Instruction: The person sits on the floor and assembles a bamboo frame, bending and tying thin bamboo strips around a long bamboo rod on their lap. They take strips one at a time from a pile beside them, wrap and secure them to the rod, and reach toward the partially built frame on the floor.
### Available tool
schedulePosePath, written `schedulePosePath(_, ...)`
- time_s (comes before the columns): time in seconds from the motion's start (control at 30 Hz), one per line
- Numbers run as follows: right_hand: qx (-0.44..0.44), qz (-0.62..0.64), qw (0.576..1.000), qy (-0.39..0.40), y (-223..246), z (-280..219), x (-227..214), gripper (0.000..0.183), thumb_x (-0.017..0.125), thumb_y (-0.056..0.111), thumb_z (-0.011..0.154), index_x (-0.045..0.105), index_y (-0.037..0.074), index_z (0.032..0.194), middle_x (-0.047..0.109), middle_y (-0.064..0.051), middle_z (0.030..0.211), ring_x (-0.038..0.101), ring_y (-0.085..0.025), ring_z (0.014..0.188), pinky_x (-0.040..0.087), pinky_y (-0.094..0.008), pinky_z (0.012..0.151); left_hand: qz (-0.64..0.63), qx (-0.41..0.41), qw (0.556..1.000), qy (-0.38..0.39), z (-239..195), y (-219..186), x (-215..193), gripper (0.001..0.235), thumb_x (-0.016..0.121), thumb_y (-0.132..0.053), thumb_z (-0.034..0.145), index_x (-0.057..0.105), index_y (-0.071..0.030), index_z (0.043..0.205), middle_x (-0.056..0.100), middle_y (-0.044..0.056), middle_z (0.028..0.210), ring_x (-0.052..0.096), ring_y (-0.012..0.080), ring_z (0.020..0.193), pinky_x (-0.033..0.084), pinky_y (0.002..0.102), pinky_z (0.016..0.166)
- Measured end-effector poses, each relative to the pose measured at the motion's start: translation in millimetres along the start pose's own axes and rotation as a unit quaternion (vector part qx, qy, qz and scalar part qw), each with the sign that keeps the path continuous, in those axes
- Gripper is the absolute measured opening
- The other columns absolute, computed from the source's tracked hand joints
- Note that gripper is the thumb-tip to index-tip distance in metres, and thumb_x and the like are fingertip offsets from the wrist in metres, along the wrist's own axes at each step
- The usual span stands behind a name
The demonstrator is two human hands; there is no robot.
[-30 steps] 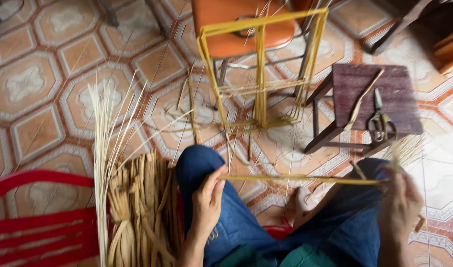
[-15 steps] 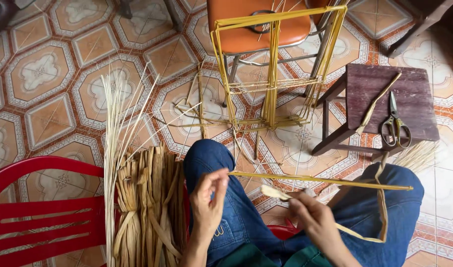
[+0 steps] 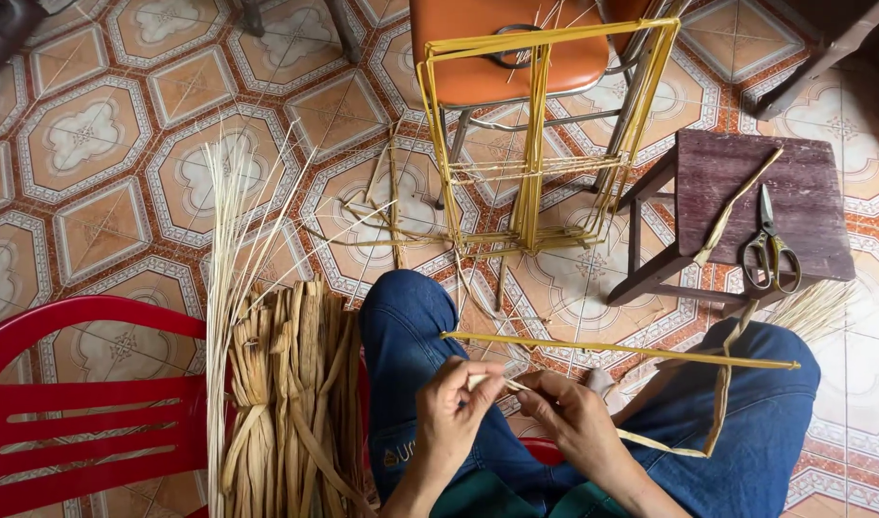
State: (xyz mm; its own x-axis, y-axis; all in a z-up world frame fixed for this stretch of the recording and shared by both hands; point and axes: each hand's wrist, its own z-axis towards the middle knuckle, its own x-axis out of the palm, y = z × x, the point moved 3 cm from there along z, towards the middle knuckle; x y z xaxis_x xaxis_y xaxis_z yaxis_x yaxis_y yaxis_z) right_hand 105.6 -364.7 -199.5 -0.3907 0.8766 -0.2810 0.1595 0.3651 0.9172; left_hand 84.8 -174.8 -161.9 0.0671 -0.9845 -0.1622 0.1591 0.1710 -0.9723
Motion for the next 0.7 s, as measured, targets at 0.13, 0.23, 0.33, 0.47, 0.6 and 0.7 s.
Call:
schedulePosePath(0.13,-0.015,0.079,0.996,0.043,-21.4,0.3,-5.0,0.023,0.066,0.021,0.097,0.074,0.002,0.104,0.068,0.0,0.074,0.06,-0.009,0.07,0.05,-0.026,0.064,-0.092,-0.1,0.99,-0.032,1.1,30.1,-5.7,0.018,0.072,-0.009,0.096,0.075,0.0,0.11,0.072,0.004,0.092,0.066,0.006,0.073,0.056,0.021,0.062)
schedulePosePath(0.23,0.036,0.113,0.99,0.08,-28.1,-6.4,-23.6,0.023,0.065,0.02,0.098,0.076,0.001,0.101,0.066,-0.001,0.07,0.055,-0.008,0.063,0.044,-0.026,0.057,-0.136,-0.155,0.978,-0.019,2.3,39.3,-16.9,0.018,0.072,-0.008,0.094,0.075,0.0,0.109,0.075,0.005,0.088,0.067,0.0062,0.071,0.057,0.021,0.062)
schedulePosePath(0.33,0.082,0.066,0.987,0.117,-12.8,-21.0,-46.2,0.022,0.065,0.02,0.098,0.078,0.003,0.099,0.066,-0.001,0.065,0.054,-0.007,0.056,0.043,-0.026,0.05,-0.152,-0.187,0.97,0.036,-2.1,42.7,-27.1,0.018,0.072,-0.007,0.095,0.075,0.0,0.111,0.076,0.006,0.087,0.069,0.0076,0.072,0.057,0.021,0.063)
schedulePosePath(0.47,0.096,-0.09,0.986,0.102,33.9,-40.5,-72.9,0.021,0.066,0.021,0.094,0.083,0.014,0.104,0.063,-0.003,0.056,0.05,-0.01,0.046,0.044,-0.029,0.043,-0.212,-0.211,0.953,0.059,-3.7,53.8,-50.7,0.019,0.069,-0.01,0.1,0.076,0.003,0.113,0.078,0.01,0.089,0.074,0.0118,0.077,0.06,0.024,0.067)
schedulePosePath(0.6,0.039,-0.145,0.988,0.036,21.0,-6.6,-47.9,0.02,0.066,0.019,0.091,0.08,0.012,0.104,0.068,-0.003,0.057,0.061,-0.009,0.048,0.05,-0.027,0.046,-0.141,-0.175,0.968,-0.114,14.5,54.5,-72.8,0.025,0.068,-0.014,0.1,0.073,0.0,0.12,0.078,0.01,0.096,0.069,0.0097,0.076,0.058,0.021,0.067)
schedulePosePath(0.7,0.085,-0.181,0.98,-0.023,27.4,19.8,-17.4,0.021,0.069,0.025,0.096,0.078,0.009,0.105,0.074,-0.008,0.06,0.072,-0.017,0.045,0.054,-0.031,0.047,-0.104,-0.207,0.969,-0.083,22.8,64.7,-64.7,0.031,0.066,-0.016,0.098,0.07,-0.002,0.126,0.078,0.008,0.109,0.07,0.0082,0.079,0.055,0.02,0.063)
